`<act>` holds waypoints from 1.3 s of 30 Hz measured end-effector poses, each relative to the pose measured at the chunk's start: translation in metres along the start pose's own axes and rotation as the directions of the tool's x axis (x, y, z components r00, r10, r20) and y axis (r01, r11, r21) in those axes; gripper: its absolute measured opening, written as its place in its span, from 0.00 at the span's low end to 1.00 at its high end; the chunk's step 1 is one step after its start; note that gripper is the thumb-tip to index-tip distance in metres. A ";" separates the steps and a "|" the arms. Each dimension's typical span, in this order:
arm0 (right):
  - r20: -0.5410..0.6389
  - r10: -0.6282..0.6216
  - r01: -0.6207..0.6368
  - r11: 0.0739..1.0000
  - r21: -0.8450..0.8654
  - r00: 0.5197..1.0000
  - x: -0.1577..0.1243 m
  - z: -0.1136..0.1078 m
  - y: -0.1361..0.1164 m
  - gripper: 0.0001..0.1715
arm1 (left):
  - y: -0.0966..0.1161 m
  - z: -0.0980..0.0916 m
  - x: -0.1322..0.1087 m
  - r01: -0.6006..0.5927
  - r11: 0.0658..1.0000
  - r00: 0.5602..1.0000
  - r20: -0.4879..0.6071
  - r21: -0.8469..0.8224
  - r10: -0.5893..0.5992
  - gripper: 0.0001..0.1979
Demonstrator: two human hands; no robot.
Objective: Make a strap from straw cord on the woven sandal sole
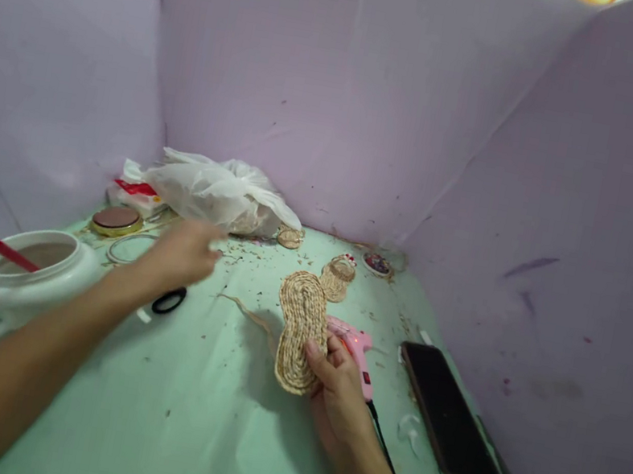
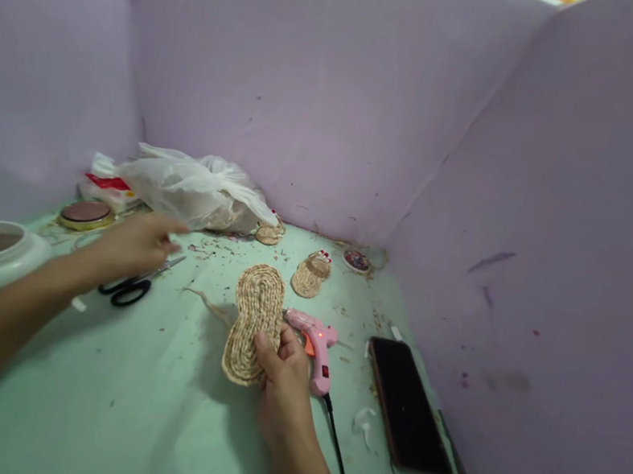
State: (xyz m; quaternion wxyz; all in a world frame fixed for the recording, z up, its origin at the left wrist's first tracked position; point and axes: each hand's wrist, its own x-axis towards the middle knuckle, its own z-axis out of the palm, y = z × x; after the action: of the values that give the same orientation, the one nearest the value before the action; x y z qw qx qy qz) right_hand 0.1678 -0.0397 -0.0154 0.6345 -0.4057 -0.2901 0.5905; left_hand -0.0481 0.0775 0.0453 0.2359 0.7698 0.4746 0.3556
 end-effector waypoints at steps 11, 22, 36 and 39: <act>-0.023 -0.003 0.004 0.999 0.053 1.000 0.003 -0.007 0.001 0.21 | -0.008 0.014 0.008 0.090 0.804 0.988 0.050 0.588 -0.147 0.14; 0.113 -0.011 0.002 0.997 0.076 0.994 -0.001 -0.006 0.008 0.26 | 0.037 0.051 -0.021 0.536 0.817 0.676 0.687 -0.212 -0.266 0.18; -0.248 -0.036 0.030 0.999 -0.029 0.968 0.006 -0.014 -0.006 0.17 | 0.044 0.033 -0.014 0.170 0.929 0.967 -0.126 -0.328 -0.222 0.09; -0.273 -0.090 0.068 0.994 -0.088 0.958 0.006 -0.015 -0.009 0.17 | 0.039 0.033 -0.017 -0.105 0.981 0.940 -0.340 -0.160 0.045 0.04</act>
State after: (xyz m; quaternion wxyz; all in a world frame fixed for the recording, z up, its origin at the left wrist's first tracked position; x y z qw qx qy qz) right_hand 0.1857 -0.0360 -0.0161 0.6755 -0.4968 -0.2374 0.4905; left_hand -0.0057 0.0439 0.0459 0.2052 0.6920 0.4446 0.5304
